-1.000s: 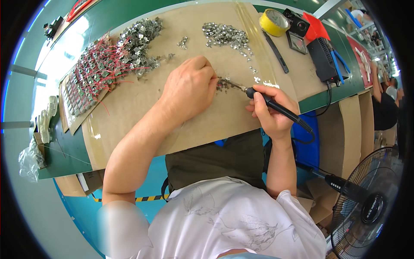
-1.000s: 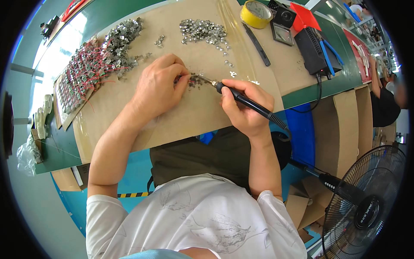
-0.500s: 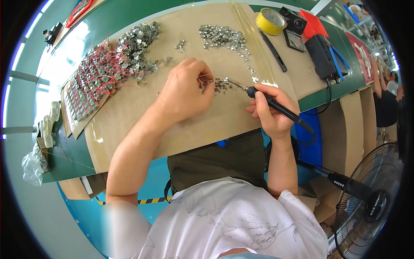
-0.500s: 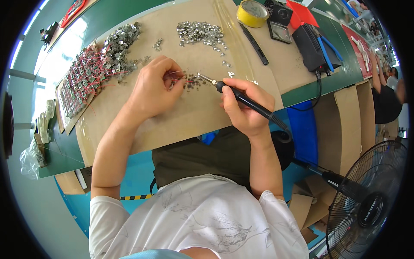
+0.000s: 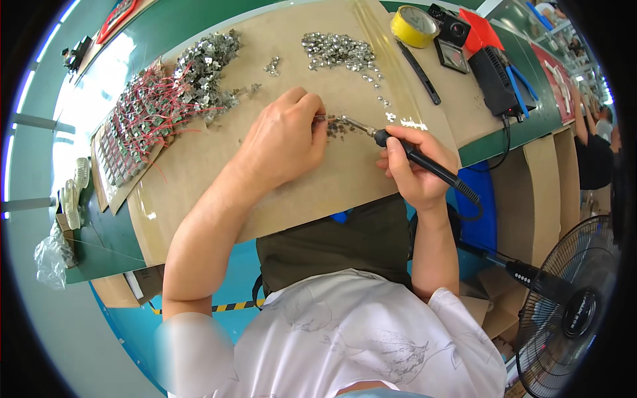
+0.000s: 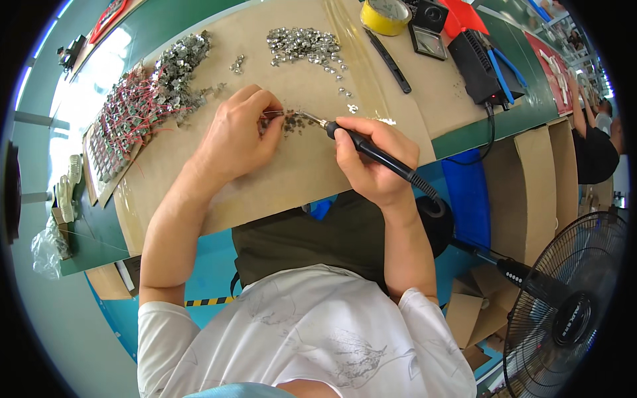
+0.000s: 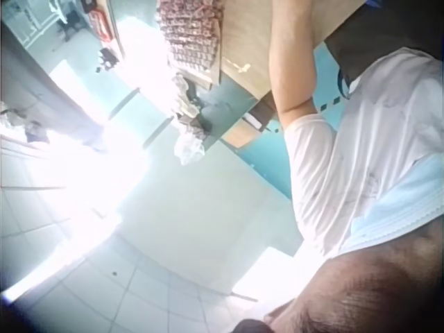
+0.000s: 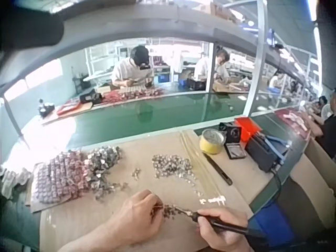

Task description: Soldering small electronic components onto circuit boards at a factory assembly line.

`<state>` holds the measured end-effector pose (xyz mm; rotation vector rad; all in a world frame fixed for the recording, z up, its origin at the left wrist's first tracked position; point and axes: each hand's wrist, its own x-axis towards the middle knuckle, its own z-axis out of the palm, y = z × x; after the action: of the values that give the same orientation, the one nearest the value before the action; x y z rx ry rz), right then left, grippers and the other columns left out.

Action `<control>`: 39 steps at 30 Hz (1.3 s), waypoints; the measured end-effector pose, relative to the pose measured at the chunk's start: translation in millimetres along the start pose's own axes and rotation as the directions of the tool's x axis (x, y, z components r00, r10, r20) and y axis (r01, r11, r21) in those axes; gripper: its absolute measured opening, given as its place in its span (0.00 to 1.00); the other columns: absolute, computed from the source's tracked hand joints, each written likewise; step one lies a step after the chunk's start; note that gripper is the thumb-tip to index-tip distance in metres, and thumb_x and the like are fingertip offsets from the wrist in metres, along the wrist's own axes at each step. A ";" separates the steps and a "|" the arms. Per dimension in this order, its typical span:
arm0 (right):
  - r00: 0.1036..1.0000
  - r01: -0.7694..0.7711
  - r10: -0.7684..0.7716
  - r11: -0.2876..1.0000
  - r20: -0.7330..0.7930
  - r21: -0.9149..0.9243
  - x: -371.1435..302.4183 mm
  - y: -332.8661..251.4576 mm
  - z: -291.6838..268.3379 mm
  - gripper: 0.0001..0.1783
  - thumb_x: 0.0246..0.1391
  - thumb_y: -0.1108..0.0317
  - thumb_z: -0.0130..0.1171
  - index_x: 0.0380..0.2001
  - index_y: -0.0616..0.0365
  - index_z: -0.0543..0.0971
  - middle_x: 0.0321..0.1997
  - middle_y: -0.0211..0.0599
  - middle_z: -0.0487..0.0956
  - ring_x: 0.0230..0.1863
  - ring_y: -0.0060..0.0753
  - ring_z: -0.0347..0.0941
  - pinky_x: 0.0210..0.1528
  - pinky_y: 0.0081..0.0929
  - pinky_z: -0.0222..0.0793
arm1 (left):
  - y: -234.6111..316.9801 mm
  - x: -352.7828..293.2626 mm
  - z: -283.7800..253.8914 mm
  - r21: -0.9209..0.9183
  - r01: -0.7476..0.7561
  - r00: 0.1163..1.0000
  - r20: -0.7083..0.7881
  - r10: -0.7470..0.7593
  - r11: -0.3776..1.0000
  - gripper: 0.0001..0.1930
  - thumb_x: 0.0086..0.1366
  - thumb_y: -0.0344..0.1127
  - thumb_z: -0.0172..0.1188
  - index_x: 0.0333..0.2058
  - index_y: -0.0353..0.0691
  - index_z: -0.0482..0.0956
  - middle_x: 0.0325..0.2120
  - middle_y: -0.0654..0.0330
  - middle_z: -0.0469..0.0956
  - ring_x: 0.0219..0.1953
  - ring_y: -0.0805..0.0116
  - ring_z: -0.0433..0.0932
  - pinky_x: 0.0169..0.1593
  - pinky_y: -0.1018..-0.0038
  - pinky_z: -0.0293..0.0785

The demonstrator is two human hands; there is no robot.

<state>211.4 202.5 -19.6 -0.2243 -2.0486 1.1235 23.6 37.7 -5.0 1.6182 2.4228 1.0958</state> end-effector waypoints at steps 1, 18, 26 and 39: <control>1.000 -0.013 0.013 1.000 -0.002 0.003 0.5 -0.7 0.3 0.08 0.62 0.79 0.66 0.44 0.69 0.86 0.29 0.38 0.87 0.24 0.21 0.84 0.28 0.19 0.82 | -0.8 -0.1 -0.9 0.000 -0.001 1.000 0.002 0.001 1.000 0.07 0.63 0.27 0.68 0.37 0.31 0.81 0.34 0.50 0.82 0.33 0.55 0.85 0.39 0.64 0.81; 0.999 0.031 -0.030 0.998 0.027 -0.061 1.7 1.0 0.7 0.08 0.61 0.79 0.67 0.43 0.68 0.87 0.30 0.37 0.87 0.27 0.24 0.86 0.30 0.20 0.82 | 11.6 3.4 1.2 0.037 0.061 0.997 0.047 -0.063 0.997 0.06 0.69 0.28 0.59 0.40 0.32 0.78 0.40 0.40 0.83 0.41 0.36 0.83 0.47 0.50 0.80; 0.999 0.027 -0.026 0.998 0.018 -0.050 1.1 2.0 1.6 0.08 0.61 0.79 0.66 0.43 0.69 0.87 0.30 0.37 0.87 0.26 0.24 0.86 0.29 0.20 0.81 | 12.4 4.2 4.3 0.115 0.047 0.996 0.068 -0.055 0.992 0.06 0.68 0.28 0.61 0.41 0.34 0.80 0.40 0.44 0.82 0.41 0.41 0.84 0.48 0.53 0.82; 0.997 -0.064 0.066 0.994 -0.027 0.089 -4.0 3.3 -0.8 0.09 0.64 0.79 0.65 0.46 0.69 0.85 0.28 0.39 0.86 0.21 0.21 0.80 0.27 0.20 0.81 | 14.8 4.6 -22.1 -0.089 0.191 0.965 0.200 -0.170 0.978 0.07 0.63 0.28 0.63 0.36 0.31 0.84 0.41 0.43 0.84 0.44 0.43 0.85 0.49 0.55 0.82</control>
<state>214.1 203.0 -24.1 -0.2637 -1.9730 1.2403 24.7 32.8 21.6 1.3699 2.2921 0.9748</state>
